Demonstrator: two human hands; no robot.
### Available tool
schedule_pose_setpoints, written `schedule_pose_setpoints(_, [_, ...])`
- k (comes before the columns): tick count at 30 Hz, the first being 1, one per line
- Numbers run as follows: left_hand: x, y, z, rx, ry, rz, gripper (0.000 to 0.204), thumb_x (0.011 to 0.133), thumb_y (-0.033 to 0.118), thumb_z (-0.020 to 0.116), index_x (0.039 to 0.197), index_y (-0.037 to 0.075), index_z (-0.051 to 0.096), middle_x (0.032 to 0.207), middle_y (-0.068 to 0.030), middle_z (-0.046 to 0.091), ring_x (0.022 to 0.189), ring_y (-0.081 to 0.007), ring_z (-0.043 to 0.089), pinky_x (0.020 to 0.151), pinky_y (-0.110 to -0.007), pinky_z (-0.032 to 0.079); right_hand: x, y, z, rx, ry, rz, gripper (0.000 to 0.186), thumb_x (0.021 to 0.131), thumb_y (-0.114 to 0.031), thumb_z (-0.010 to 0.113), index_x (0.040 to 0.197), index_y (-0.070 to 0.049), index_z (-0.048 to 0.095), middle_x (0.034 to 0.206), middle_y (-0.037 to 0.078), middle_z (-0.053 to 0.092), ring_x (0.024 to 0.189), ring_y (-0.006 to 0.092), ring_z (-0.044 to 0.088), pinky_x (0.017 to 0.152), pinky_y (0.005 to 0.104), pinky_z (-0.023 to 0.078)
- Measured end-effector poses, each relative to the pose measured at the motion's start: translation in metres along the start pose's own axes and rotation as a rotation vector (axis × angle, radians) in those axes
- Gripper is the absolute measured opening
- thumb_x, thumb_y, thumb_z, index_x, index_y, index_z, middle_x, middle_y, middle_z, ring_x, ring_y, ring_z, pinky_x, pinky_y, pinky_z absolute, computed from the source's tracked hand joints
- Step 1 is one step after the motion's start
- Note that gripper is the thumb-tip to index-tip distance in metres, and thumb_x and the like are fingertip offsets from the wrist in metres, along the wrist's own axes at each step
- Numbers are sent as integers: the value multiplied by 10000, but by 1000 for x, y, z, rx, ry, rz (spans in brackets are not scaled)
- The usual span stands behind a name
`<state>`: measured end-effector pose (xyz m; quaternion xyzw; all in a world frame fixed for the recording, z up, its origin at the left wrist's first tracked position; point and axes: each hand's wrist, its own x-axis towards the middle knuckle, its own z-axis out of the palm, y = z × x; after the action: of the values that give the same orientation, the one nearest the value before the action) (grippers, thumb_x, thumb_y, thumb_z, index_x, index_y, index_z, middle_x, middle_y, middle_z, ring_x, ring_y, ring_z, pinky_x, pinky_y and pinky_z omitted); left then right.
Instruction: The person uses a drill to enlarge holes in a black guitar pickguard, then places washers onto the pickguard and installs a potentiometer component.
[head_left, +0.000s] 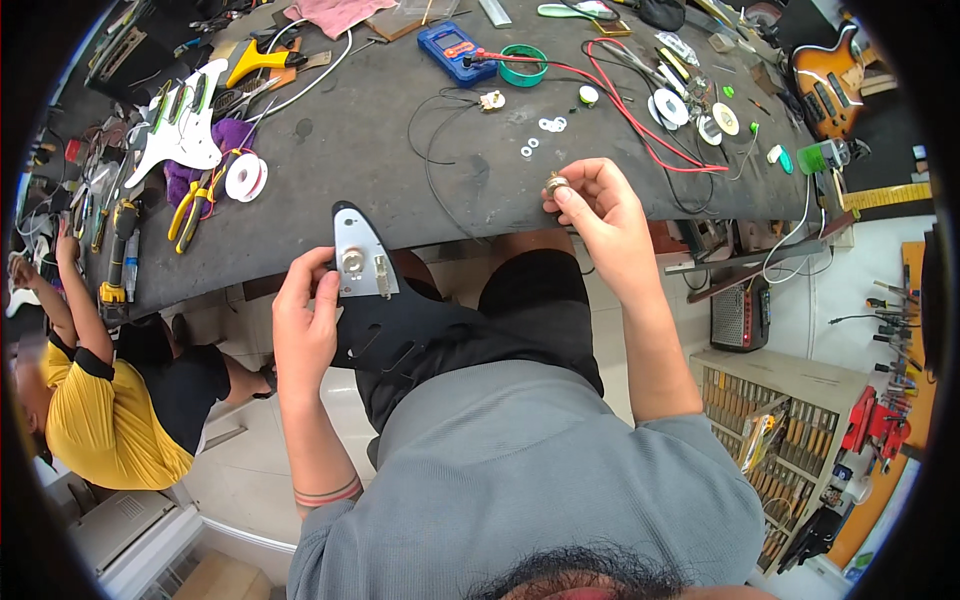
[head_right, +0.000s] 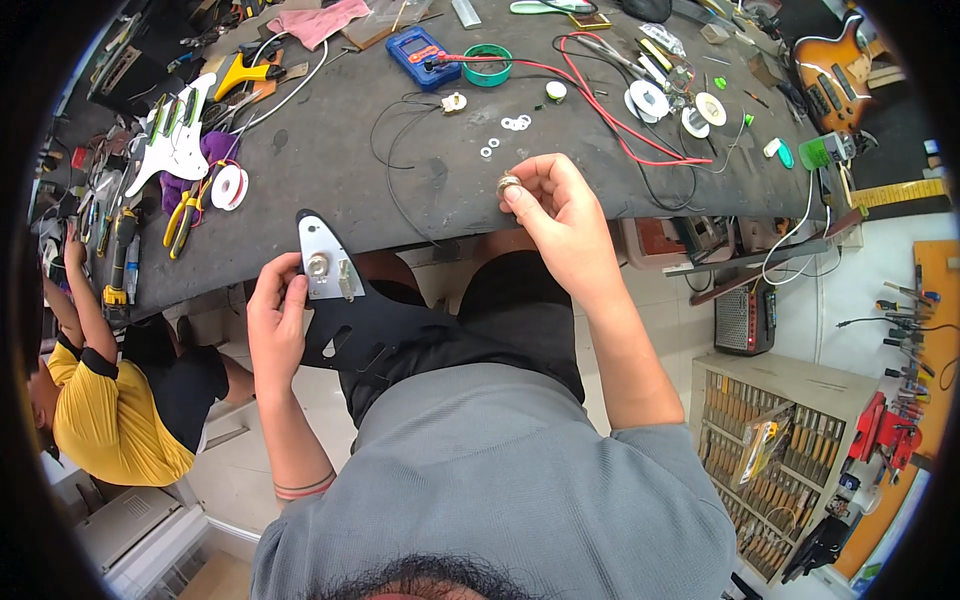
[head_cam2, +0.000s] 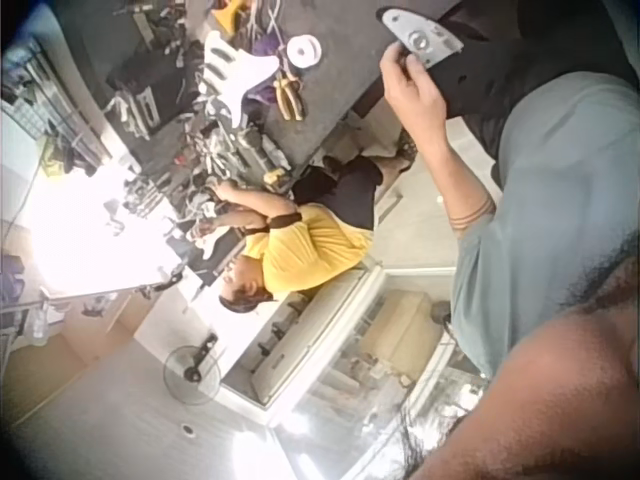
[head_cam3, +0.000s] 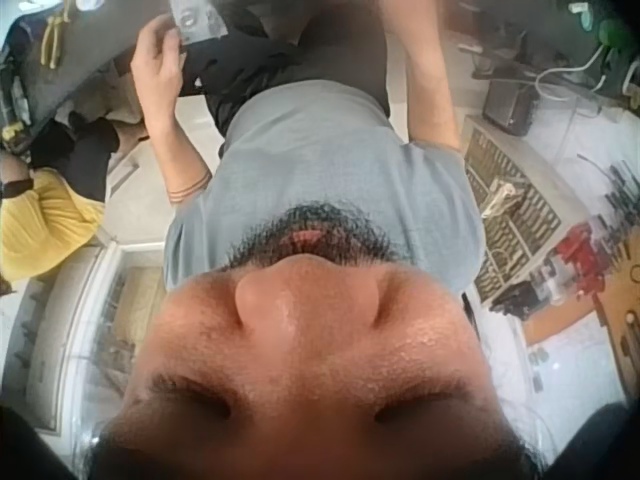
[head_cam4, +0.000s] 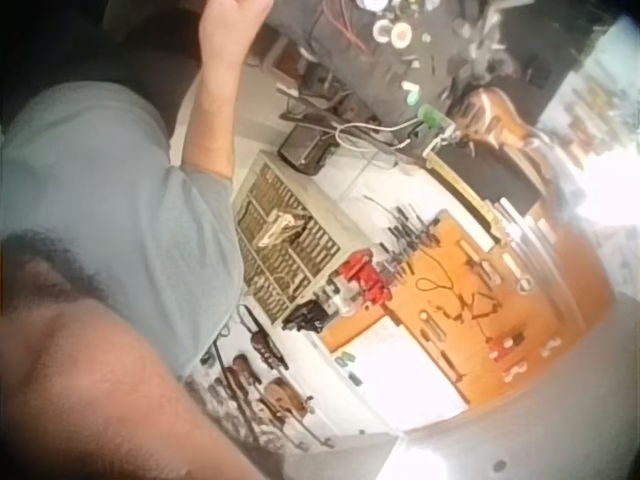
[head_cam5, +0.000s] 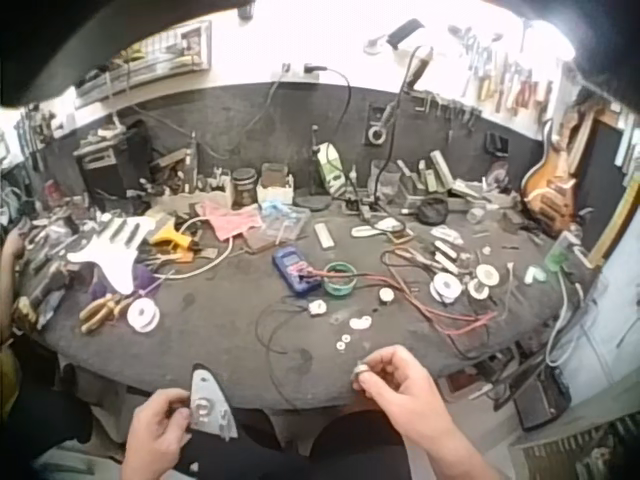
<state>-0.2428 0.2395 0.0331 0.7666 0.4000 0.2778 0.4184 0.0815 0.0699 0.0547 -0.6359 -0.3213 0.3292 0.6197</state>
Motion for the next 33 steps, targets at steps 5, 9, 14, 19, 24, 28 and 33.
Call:
schedule_pose_setpoints(5, [-1,14,-3,174,27,45,280,1051,68,664,1328,24,674,980,-104,721,857,-179,680,796,-323,554,0,0,-3,2,-28,22,212,1073,-139,693,1215,1,624,1109,90,754,1002,147,718,896,297,563])
schedule_pose_setpoints(9, [2,30,-2,221,32,52,298,1042,61,663,1337,18,670,1004,-98,707,896,-195,664,827,-338,554,-1,1,-3,92,-53,100,226,1067,-160,709,1219,-9,637,1140,122,776,1006,171,748,849,291,581])
schedule_pose_setpoints(14, [11,52,2,624,322,441,335,955,-59,665,1279,19,694,1066,-130,689,961,-262,687,857,-358,561,-8,4,-1,94,-12,93,204,1062,-168,717,1185,-16,659,1100,91,771,964,138,729,795,263,568])
schedule_pose_setpoints(19, [-3,97,54,-46,102,492,434,833,-96,771,1246,23,712,1071,-130,692,904,-244,697,772,-362,564,-38,-5,22,131,-69,79,139,1062,-117,713,1152,-19,671,1050,24,737,918,64,660,782,244,543])
schedule_pose_setpoints(24, [3,91,100,-327,-198,329,281,938,-11,801,1205,-13,714,1031,-102,699,883,-177,694,788,-305,569,-51,-17,32,127,-149,37,135,1075,-70,681,1169,25,693,1063,66,757,994,106,710,872,277,580])
schedule_pose_setpoints(28, [-1,80,101,-366,-244,249,232,981,-24,757,1208,-30,710,1055,-84,689,913,-142,682,815,-275,560,-15,-14,-2,-289,6,-119,133,1046,-54,674,1125,26,744,990,55,759,916,120,709,819,294,571])
schedule_pose_setpoints(33, [-7,64,101,-414,-341,225,205,995,-50,717,1199,-35,710,1100,-96,665,967,-155,699,865,-271,576,53,-5,-32,-842,197,-337,153,976,-81,723,1126,-58,740,999,90,704,849,250,722,773,374,568])
